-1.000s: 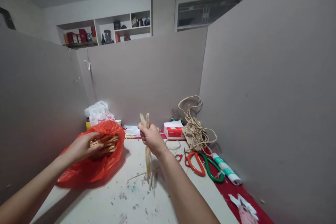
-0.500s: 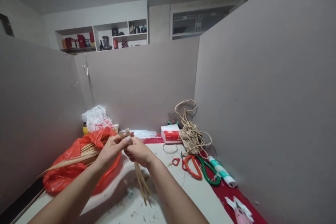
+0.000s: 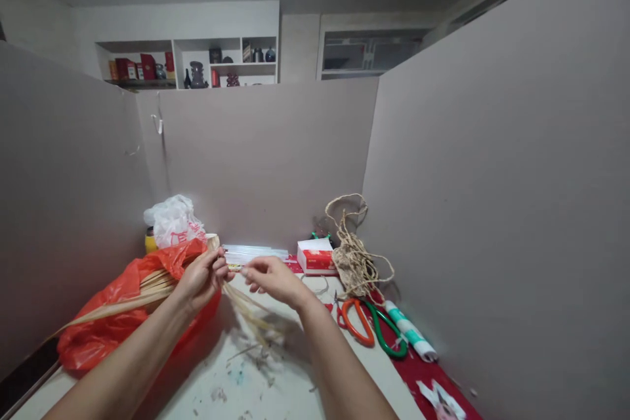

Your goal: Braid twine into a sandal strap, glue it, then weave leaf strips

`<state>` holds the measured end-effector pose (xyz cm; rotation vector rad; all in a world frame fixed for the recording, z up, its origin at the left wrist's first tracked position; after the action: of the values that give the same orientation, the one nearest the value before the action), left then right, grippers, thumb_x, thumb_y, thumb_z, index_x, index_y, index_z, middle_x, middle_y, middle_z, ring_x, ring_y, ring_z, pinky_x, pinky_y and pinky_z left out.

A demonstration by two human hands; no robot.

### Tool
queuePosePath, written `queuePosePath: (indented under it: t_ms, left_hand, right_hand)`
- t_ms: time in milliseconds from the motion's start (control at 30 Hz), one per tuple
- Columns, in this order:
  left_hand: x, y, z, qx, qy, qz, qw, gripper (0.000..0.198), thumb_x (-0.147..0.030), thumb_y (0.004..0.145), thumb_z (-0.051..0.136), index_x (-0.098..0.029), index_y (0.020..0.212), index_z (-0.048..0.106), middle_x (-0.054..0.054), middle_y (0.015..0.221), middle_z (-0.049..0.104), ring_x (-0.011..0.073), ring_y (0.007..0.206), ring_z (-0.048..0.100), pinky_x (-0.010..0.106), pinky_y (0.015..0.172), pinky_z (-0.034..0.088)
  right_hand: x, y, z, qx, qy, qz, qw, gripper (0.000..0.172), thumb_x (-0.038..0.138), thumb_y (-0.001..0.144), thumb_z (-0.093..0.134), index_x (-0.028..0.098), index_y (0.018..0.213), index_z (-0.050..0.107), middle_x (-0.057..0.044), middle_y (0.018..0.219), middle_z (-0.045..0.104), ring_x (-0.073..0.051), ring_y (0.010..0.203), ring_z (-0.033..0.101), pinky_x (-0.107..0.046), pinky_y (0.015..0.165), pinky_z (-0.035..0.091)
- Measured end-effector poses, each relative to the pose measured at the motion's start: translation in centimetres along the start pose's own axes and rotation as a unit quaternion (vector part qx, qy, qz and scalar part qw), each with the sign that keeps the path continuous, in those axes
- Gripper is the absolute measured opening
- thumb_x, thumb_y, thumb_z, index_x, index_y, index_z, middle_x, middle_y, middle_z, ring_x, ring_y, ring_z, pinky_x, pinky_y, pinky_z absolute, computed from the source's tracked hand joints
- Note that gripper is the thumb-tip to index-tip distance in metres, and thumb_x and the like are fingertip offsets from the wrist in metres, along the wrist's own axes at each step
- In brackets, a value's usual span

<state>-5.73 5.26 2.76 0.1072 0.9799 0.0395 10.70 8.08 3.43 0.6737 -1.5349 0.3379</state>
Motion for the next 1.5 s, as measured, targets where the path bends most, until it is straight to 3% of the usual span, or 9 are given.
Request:
queuePosePath:
  t_ms: [100, 200, 367, 567, 733, 1000, 1167, 1367, 1500]
  left_hand:
    - [0.4, -0.1, -0.2, 0.037, 0.024, -0.066, 0.997, 0.028, -0.035, 0.077, 0.066, -0.018, 0.074, 0.045, -0.013, 0.048, 0.027, 0.0021, 0.035, 0.022, 0.014, 0.037, 0.022]
    - [1.2, -0.7, 0.5, 0.082, 0.057, -0.121, 0.988, 0.028, -0.036, 0.077, 0.066, -0.018, 0.075, 0.045, -0.012, 0.050, 0.026, 0.0017, 0.036, 0.016, 0.013, 0.037, 0.009]
    - [2.2, -1.7, 1.5, 0.126, 0.105, -0.158, 0.974, 0.025, -0.034, 0.078, 0.062, -0.019, 0.073, 0.043, -0.011, 0.051, 0.026, 0.0020, 0.039, 0.013, 0.014, 0.038, 0.007]
    - [2.1, -1.8, 1.4, 0.150, 0.126, -0.185, 0.963, 0.017, -0.031, 0.077, 0.055, -0.015, 0.079, 0.052, -0.010, 0.053, 0.026, 0.0033, 0.042, 0.012, 0.016, 0.039, 0.007]
    - [1.9, -2.0, 1.8, 0.166, 0.109, -0.233, 0.952, 0.034, -0.047, 0.078, 0.051, -0.013, 0.080, 0.055, -0.008, 0.055, 0.029, 0.0039, 0.043, 0.012, 0.016, 0.038, 0.006]
    - [2.3, -1.9, 1.7, 0.137, 0.125, -0.177, 0.967, 0.038, -0.052, 0.081, 0.055, -0.015, 0.079, 0.050, -0.011, 0.052, 0.025, 0.0027, 0.042, 0.008, 0.016, 0.039, 0.006]
    - [2.5, -1.7, 1.5, 0.129, 0.121, -0.165, 0.970, 0.039, -0.051, 0.079, 0.061, -0.018, 0.072, 0.042, -0.012, 0.051, 0.019, 0.0026, 0.043, 0.007, 0.015, 0.039, 0.006]
    - [2.7, -1.8, 1.8, 0.151, 0.102, -0.169, 0.969, 0.038, -0.048, 0.076, 0.065, -0.018, 0.071, 0.041, -0.012, 0.051, 0.019, 0.0025, 0.043, 0.007, 0.014, 0.038, 0.007]
    - [2.8, -2.0, 2.0, 0.161, 0.092, -0.169, 0.968, 0.035, -0.045, 0.078, 0.064, -0.018, 0.072, 0.042, -0.012, 0.051, 0.018, 0.0028, 0.043, 0.006, 0.014, 0.038, 0.007]
  right_hand:
    - [-0.3, 0.5, -1.2, -0.090, -0.011, -0.034, 0.995, 0.034, 0.050, 0.072, 0.067, 0.016, 0.072, 0.061, 0.004, 0.057, 0.049, -0.009, 0.052, 0.043, -0.022, 0.051, 0.036]
    - [-0.1, 0.5, -0.7, -0.078, -0.009, -0.040, 0.996, 0.035, 0.049, 0.071, 0.069, 0.016, 0.077, 0.064, 0.004, 0.059, 0.050, -0.009, 0.051, 0.040, -0.022, 0.049, 0.035]
    - [0.5, 0.1, 0.7, 0.010, 0.015, -0.040, 0.999, 0.032, 0.044, 0.067, 0.073, 0.014, 0.063, 0.063, 0.002, 0.061, 0.054, -0.008, 0.054, 0.043, -0.020, 0.048, 0.033]
    - [0.2, 0.0, 0.1, 0.024, 0.059, -0.029, 0.998, 0.028, 0.036, 0.068, 0.075, 0.016, 0.086, 0.066, 0.002, 0.063, 0.060, -0.008, 0.053, 0.050, -0.019, 0.046, 0.031]
    - [0.0, 0.0, 0.0, 0.034, 0.080, -0.028, 0.996, 0.025, 0.037, 0.070, 0.073, 0.015, 0.078, 0.063, 0.003, 0.059, 0.060, -0.008, 0.050, 0.052, -0.019, 0.044, 0.029]
    - [-0.6, 0.5, -0.3, 0.029, 0.104, -0.034, 0.994, 0.026, 0.038, 0.073, 0.071, 0.015, 0.076, 0.059, 0.002, 0.056, 0.060, -0.006, 0.045, 0.045, -0.019, 0.044, 0.032]
    - [-0.3, 0.3, -0.4, 0.032, 0.106, -0.039, 0.993, 0.035, 0.032, 0.067, 0.077, 0.016, 0.096, 0.064, 0.001, 0.064, 0.066, -0.006, 0.046, 0.045, -0.019, 0.043, 0.032]
    - [-0.2, 0.4, -0.4, 0.011, 0.110, -0.052, 0.993, 0.027, 0.035, 0.065, 0.078, 0.014, 0.073, 0.063, 0.001, 0.055, 0.063, -0.006, 0.042, 0.044, -0.019, 0.041, 0.031]
    - [-0.6, 0.6, -0.5, -0.002, 0.120, -0.051, 0.991, 0.029, 0.036, 0.066, 0.078, 0.015, 0.073, 0.060, 0.003, 0.054, 0.061, -0.005, 0.041, 0.044, -0.018, 0.040, 0.032]
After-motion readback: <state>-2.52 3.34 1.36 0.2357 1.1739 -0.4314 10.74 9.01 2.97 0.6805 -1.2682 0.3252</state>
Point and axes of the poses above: each hand's wrist, its own y-axis towards the middle knuckle, its own z-axis out of the palm, x = y × z, the point moved 2 cm from there along y, towards the middle knuckle
